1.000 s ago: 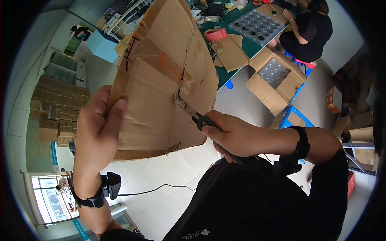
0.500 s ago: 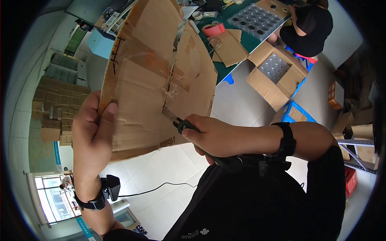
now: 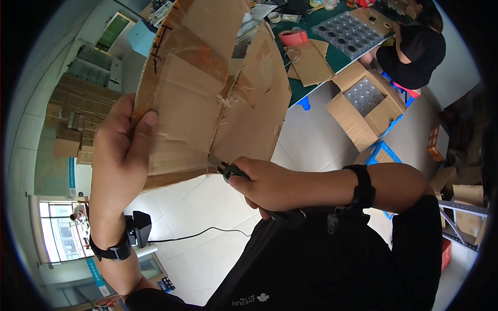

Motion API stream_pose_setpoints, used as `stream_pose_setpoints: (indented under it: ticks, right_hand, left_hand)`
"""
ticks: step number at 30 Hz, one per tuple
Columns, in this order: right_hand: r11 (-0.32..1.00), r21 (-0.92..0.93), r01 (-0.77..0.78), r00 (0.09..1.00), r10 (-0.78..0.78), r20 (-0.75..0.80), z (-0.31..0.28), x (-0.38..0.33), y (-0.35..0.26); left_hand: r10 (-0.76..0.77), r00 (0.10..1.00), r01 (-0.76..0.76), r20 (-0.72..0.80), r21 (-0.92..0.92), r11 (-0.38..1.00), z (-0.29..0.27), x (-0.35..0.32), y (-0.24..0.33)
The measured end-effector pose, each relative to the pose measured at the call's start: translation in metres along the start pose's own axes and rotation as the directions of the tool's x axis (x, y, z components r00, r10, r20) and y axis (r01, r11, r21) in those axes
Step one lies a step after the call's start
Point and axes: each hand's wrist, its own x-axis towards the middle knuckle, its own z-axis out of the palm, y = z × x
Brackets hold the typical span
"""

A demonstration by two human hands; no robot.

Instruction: The person cuts a cardboard box into pieces with a utility knife, discards the scraps into a bin, and then applies tape to the remaining box sections using a tape dispenser.

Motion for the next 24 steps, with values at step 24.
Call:
stream_pose_setpoints:
  ticks: [24]
  right_hand:
    - [0.995, -0.033, 0.097, 0.995, -0.097, 0.009, 0.069, 0.007, -0.009]
  left_hand:
    - [-0.172, 0.797, 0.084, -0.579, -0.176, 0.981, -0.112, -0.031, -0.080]
